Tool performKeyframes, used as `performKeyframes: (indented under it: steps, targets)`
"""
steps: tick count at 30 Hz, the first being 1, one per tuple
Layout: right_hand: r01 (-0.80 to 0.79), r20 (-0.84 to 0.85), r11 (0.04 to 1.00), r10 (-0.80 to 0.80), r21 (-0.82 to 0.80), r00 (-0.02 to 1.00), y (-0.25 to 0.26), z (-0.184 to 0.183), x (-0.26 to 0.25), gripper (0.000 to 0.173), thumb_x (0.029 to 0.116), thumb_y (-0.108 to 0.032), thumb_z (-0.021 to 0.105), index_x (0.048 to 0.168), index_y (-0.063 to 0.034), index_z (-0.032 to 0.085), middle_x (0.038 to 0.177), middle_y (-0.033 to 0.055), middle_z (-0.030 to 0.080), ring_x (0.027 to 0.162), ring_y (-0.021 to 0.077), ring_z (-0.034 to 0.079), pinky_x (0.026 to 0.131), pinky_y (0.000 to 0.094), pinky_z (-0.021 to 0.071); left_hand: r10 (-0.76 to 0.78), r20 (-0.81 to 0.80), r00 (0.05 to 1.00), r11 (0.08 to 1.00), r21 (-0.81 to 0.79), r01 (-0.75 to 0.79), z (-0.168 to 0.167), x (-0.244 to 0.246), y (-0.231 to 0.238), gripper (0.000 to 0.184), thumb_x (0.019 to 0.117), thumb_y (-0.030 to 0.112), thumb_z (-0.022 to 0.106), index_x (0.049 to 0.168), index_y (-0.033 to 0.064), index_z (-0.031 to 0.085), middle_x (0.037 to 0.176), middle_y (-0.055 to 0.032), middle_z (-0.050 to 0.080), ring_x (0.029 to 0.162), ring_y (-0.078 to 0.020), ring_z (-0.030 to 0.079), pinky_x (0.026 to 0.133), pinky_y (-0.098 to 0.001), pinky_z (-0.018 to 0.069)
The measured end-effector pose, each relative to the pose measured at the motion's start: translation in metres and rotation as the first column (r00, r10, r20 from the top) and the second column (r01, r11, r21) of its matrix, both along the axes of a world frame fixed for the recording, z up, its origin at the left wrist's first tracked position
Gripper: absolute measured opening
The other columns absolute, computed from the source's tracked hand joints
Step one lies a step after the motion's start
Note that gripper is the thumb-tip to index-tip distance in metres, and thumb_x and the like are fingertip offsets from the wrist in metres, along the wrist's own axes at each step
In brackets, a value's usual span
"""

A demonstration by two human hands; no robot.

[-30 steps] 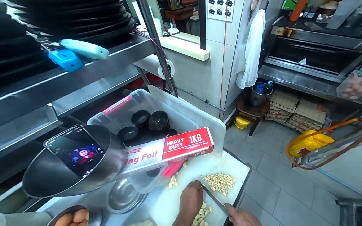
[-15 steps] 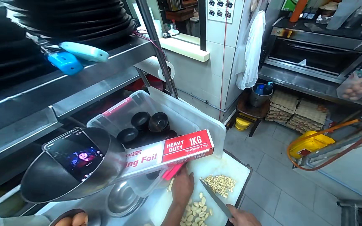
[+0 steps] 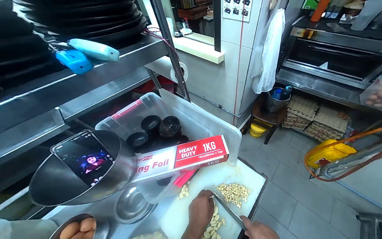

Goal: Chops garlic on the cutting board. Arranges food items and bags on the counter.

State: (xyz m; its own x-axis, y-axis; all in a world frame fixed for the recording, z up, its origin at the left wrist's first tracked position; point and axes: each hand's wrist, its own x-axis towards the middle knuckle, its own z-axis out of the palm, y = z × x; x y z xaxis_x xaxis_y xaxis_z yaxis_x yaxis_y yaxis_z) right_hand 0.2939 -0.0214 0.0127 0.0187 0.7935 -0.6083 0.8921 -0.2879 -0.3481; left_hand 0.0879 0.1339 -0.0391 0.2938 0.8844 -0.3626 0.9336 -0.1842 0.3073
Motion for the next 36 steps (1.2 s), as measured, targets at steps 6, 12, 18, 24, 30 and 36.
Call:
performKeyframes:
  steps: [6,12,18,24,30,36]
  targets:
    - [-0.005,-0.016,1.000,0.004,-0.020,1.000,0.017,-0.010,0.002,0.046,0.1065,-0.036,0.046,0.152,-0.0309,0.049,0.105,0.0161,0.075,0.097,0.0385,0.073,0.081,0.0612,0.0585,-0.073,-0.124,0.990,0.990,-0.133,0.056,0.020,-0.001,-0.007,0.024,0.0905,0.032,0.059,0.108,0.0253,0.074,0.114,0.0010,0.070,0.106,-0.0219,0.069,0.080,-0.0502,0.0607]
    - [-0.001,-0.034,1.000,0.000,-0.019,0.999,0.014,-0.014,0.002,0.045,0.1066,-0.038,0.047,0.151,-0.0290,0.049,0.105,0.0167,0.075,0.097,0.0393,0.073,0.082,0.0622,0.0581,0.348,-0.031,0.937,0.933,0.113,-0.343,0.023,-0.040,-0.005,0.052,0.0960,0.039,0.057,0.147,0.0264,0.057,0.124,-0.0069,0.072,0.098,-0.0285,0.074,0.079,-0.0556,0.0610]
    - [-0.005,-0.023,1.000,0.004,-0.008,1.000,0.011,-0.017,0.002,0.046,0.1063,-0.039,0.047,0.151,-0.0285,0.049,0.104,0.0164,0.075,0.097,0.0388,0.073,0.082,0.0614,0.0582,0.363,-0.042,0.931,0.930,0.086,-0.358,0.006,-0.057,0.003,0.057,0.0985,0.047,0.055,0.153,0.0321,0.048,0.119,-0.0067,0.074,0.101,-0.0284,0.074,0.082,-0.0543,0.0609]
    - [-0.002,-0.027,1.000,0.002,-0.009,1.000,0.007,-0.018,0.001,0.046,0.1064,-0.039,0.048,0.151,-0.0267,0.049,0.102,0.0177,0.075,0.095,0.0401,0.073,0.081,0.0629,0.0581,0.288,0.062,0.956,0.956,0.042,-0.291,-0.009,-0.048,-0.006,0.037,0.1027,0.046,0.052,0.134,0.0338,0.068,0.121,-0.0008,0.073,0.109,-0.0215,0.071,0.090,-0.0514,0.0602]
    - [-0.015,-0.005,1.000,0.015,-0.016,1.000,0.003,-0.018,0.003,0.047,0.1067,-0.041,0.047,0.152,-0.0263,0.048,0.103,0.0169,0.075,0.096,0.0392,0.074,0.082,0.0620,0.0583,0.250,0.090,0.964,0.960,0.107,-0.259,-0.015,-0.039,-0.013,0.030,0.0986,0.040,0.062,0.126,0.0333,0.073,0.121,-0.0015,0.066,0.103,-0.0172,0.069,0.083,-0.0412,0.0622]
    - [-0.029,0.015,1.000,0.029,0.002,0.999,0.003,-0.015,0.000,0.046,0.1069,-0.039,0.047,0.151,-0.0261,0.048,0.102,0.0173,0.075,0.095,0.0393,0.074,0.081,0.0621,0.0585,0.112,0.165,0.980,0.980,0.145,-0.136,-0.020,-0.032,-0.018,0.028,0.0972,0.029,0.065,0.122,0.0266,0.076,0.133,-0.0029,0.062,0.112,-0.0170,0.067,0.091,-0.0362,0.0606]
